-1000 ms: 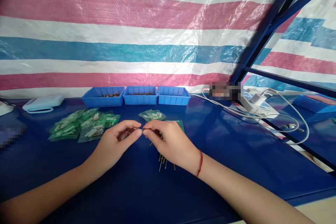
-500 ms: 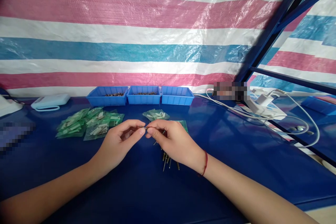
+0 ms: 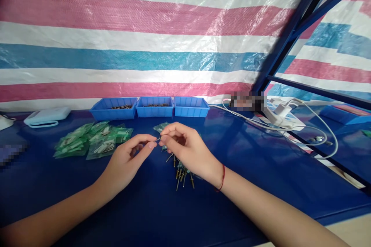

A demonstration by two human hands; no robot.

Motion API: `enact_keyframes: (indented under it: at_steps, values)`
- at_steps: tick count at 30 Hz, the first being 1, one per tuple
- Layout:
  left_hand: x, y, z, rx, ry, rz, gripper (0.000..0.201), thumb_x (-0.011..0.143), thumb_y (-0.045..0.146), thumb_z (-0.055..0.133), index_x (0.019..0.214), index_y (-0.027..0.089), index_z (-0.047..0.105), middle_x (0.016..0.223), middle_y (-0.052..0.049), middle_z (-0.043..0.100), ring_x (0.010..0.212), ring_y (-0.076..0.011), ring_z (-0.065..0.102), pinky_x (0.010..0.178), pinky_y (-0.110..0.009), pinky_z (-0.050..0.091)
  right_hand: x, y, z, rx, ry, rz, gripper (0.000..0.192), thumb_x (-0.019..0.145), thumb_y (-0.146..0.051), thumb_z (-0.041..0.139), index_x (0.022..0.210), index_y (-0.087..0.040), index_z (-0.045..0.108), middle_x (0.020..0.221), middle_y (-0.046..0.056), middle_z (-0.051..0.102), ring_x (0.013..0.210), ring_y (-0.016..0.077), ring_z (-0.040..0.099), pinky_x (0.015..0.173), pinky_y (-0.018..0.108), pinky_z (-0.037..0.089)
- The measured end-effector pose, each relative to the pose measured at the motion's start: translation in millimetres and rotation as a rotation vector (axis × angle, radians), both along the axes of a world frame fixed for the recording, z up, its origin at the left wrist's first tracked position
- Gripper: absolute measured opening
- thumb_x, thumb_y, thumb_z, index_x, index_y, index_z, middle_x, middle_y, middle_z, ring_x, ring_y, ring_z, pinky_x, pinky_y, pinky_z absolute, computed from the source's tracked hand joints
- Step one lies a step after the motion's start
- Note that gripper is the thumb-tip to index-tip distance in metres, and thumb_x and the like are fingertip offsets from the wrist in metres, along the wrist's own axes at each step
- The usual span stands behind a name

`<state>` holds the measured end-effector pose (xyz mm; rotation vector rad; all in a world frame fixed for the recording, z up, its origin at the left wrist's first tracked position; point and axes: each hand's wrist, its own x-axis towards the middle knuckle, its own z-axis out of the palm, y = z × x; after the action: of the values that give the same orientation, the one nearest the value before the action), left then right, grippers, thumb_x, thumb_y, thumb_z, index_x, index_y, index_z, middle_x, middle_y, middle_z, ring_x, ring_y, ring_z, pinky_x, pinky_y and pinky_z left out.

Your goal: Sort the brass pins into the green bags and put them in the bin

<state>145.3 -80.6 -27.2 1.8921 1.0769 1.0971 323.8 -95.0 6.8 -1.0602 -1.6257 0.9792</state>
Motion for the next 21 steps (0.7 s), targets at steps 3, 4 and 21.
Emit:
enact_keyframes:
  at_steps: [3, 4, 21]
  values:
    - [1, 1, -3.3, 0.051, 0.058, 0.05, 0.023, 0.09, 0.03, 0.053, 0.112, 0.027, 0.058, 0.121, -0.003, 0.062, 0.112, -0.0219, 0.055, 0.087, -0.035, 0.044, 6, 14, 2.8, 0.169, -0.122, -0.133, 0.011, 0.085, -0.029, 0.059, 0.087, -0.018, 0.06, 0.081, 0.003, 0.067, 0.065, 0.012, 0.059, 0.059, 0.026, 0.048]
    - [1, 1, -4.3, 0.057, 0.066, 0.055, 0.024, 0.09, 0.03, 0.052, 0.114, 0.027, 0.056, 0.126, -0.004, 0.059, 0.116, -0.0224, 0.052, 0.09, -0.036, 0.043, 8, 22, 4.0, 0.222, -0.167, -0.187, 0.011, 0.085, -0.028, 0.058, 0.087, -0.018, 0.06, 0.083, 0.004, 0.067, 0.069, 0.0134, 0.061, 0.06, 0.027, 0.049]
    - [-1, -8, -3.2, 0.375, 0.601, -0.41, 0.034, 0.096, 0.031, 0.042, 0.126, 0.031, 0.058, 0.145, -0.001, 0.047, 0.135, -0.0302, 0.035, 0.103, -0.053, 0.033, 11, 75, 5.4, 0.284, -0.618, -0.224, 0.014, 0.084, -0.023, 0.055, 0.093, -0.016, 0.064, 0.089, 0.004, 0.07, 0.064, 0.013, 0.059, 0.063, 0.027, 0.046]
